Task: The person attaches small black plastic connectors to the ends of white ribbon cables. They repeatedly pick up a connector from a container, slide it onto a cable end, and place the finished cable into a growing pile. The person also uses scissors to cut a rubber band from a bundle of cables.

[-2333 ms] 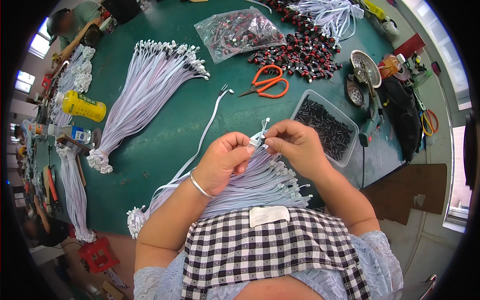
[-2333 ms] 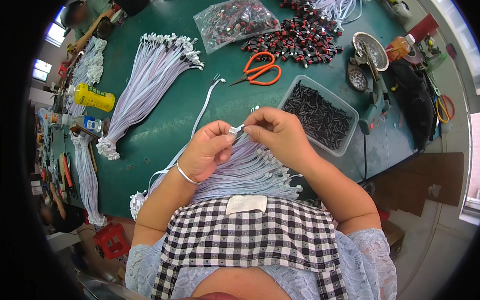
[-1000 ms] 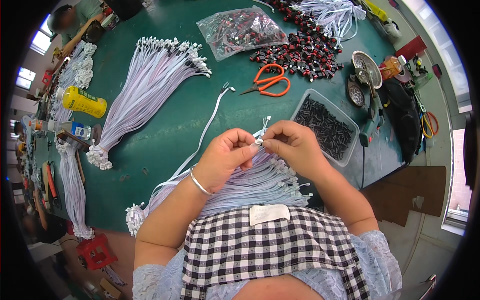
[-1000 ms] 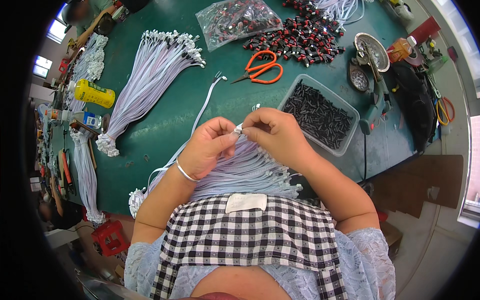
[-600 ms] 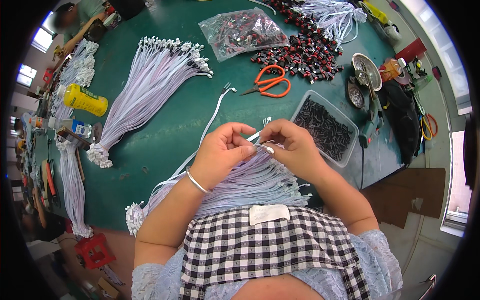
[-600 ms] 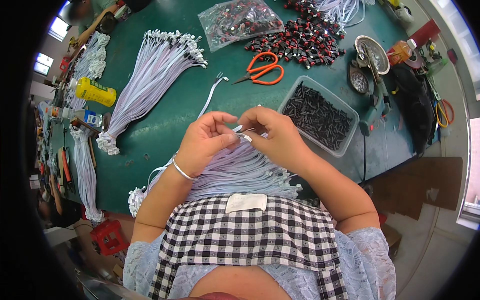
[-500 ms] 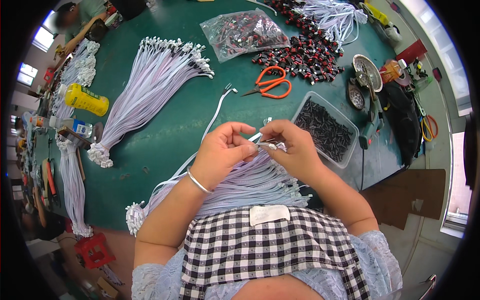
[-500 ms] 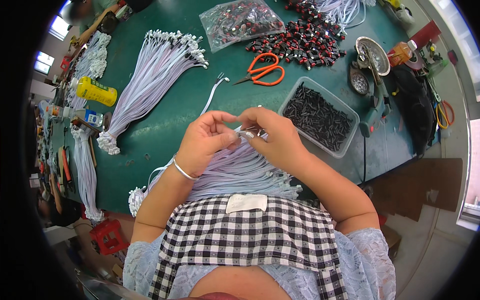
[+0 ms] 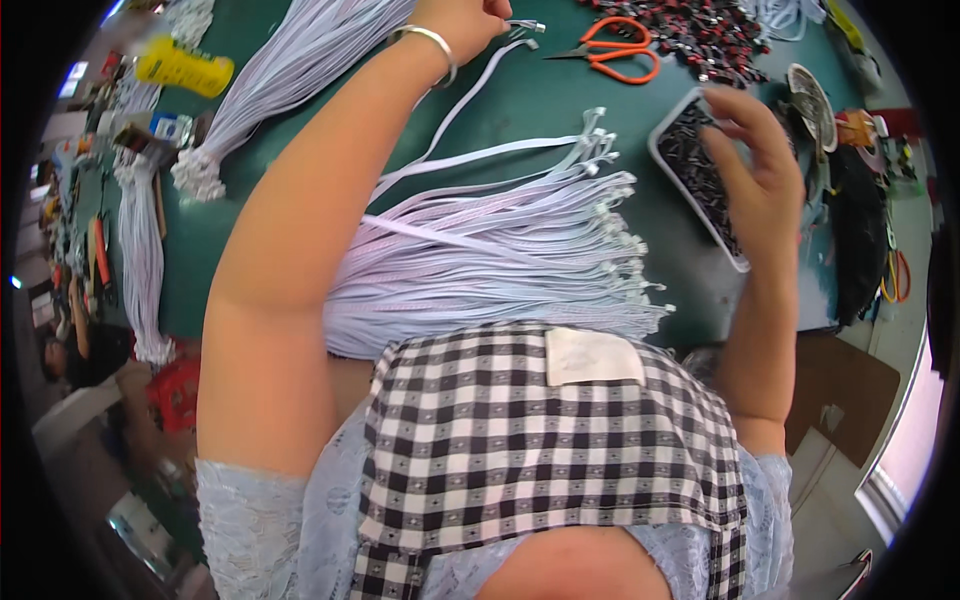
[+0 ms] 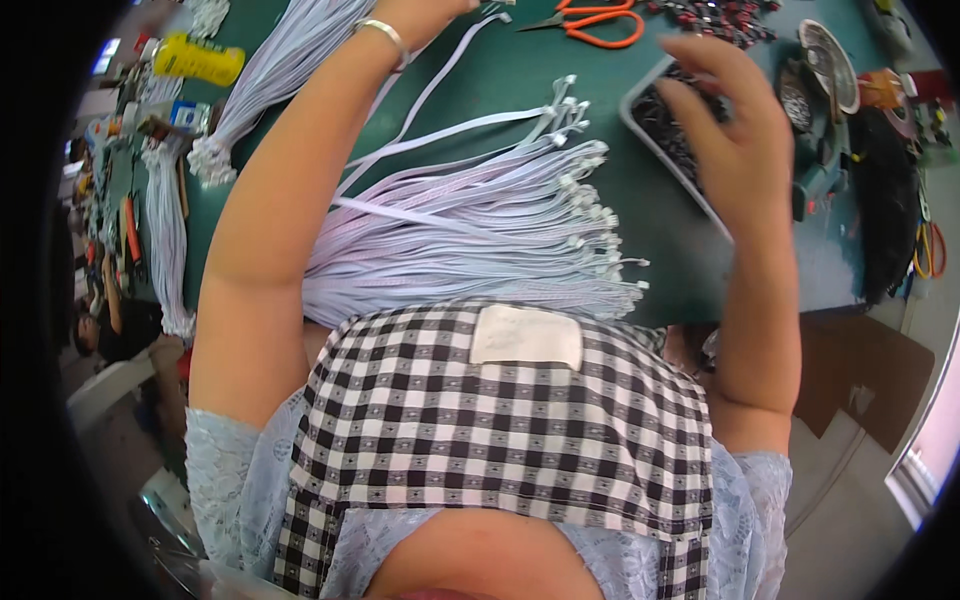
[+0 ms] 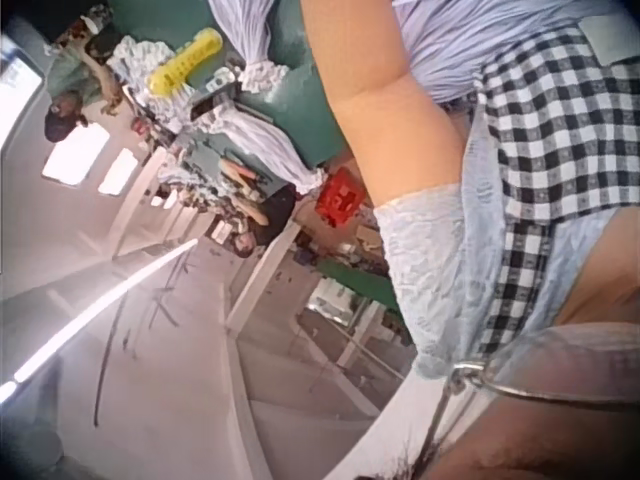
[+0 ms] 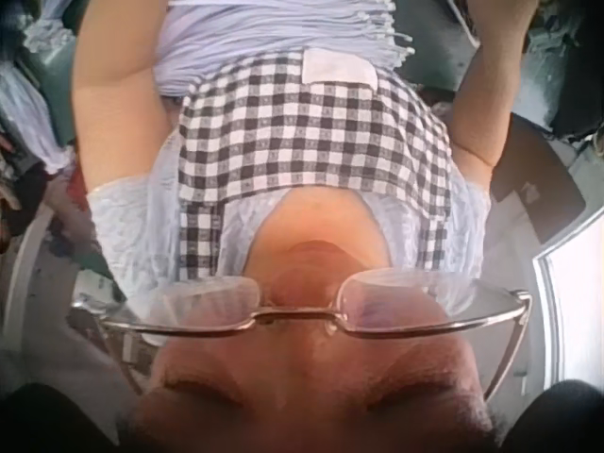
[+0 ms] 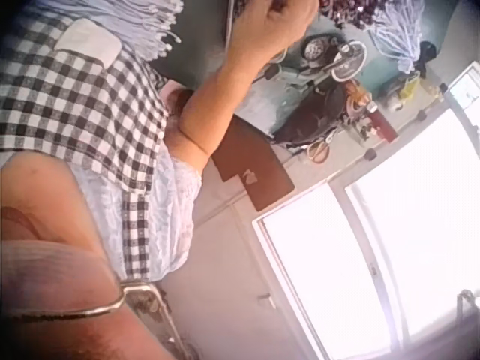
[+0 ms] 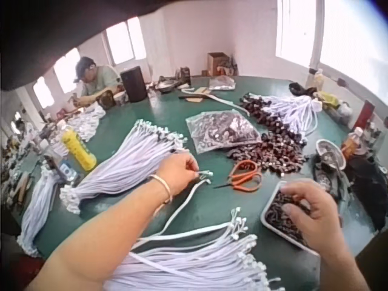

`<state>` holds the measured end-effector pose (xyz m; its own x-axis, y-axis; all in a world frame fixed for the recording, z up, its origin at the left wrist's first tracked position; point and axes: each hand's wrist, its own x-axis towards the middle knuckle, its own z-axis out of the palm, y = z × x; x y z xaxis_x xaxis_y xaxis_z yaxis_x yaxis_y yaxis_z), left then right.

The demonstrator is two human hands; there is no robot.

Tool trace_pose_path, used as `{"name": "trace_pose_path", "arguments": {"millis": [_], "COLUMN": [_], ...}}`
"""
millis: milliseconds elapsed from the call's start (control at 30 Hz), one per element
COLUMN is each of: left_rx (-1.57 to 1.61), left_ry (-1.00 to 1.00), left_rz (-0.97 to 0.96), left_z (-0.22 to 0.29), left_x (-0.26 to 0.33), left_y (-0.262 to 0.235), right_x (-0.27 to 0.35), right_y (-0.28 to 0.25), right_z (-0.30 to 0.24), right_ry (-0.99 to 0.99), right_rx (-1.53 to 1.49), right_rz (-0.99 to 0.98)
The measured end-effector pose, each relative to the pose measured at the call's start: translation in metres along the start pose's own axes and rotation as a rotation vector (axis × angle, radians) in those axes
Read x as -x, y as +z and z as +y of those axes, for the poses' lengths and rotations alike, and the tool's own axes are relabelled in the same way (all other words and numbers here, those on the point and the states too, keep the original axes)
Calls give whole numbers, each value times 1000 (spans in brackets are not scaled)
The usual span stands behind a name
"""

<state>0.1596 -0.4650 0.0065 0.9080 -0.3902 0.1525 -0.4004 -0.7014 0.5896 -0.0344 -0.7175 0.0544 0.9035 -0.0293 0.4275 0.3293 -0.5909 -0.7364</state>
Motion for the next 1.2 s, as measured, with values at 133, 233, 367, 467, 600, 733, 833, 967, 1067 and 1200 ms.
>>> {"name": "trace_pose_path", "arguments": {"millis": [133,233,367,467,600,733,833,967,1067,1200], "left_rx": [115,90,-101,-271,-332,-194,23,110,45,-87], "left_ry": [-39,53,317,558,476,327,332,445,506,588], "left_rz": [-163,-252,-645,-762,-663,-538,-432,-402,-474,-569], "left_z": [-22,-2,27,20,14,36,57,92,127,152], "left_x": [-7,11,68,125,161,155,145,135,130,128], "left_y": [10,-30,-96,-123,-117,-102,-78,-29,2,16], "right_x": [26,34,31,30,28,26,28,27,29,32], "right_y": [-41,-45,-43,-42,-43,-47,-50,-52,-51,-47], "right_z": [18,21,27,31,32,30,35,31,38,49], "right_ry": [46,38,58,50,99,62,14,26,46,84], "right_rx": [466,738,808,773,694,688,634,521,549,626], "right_rz": [-174,-328,-402,-401,-366,-368,-327,-277,-281,-384]}}
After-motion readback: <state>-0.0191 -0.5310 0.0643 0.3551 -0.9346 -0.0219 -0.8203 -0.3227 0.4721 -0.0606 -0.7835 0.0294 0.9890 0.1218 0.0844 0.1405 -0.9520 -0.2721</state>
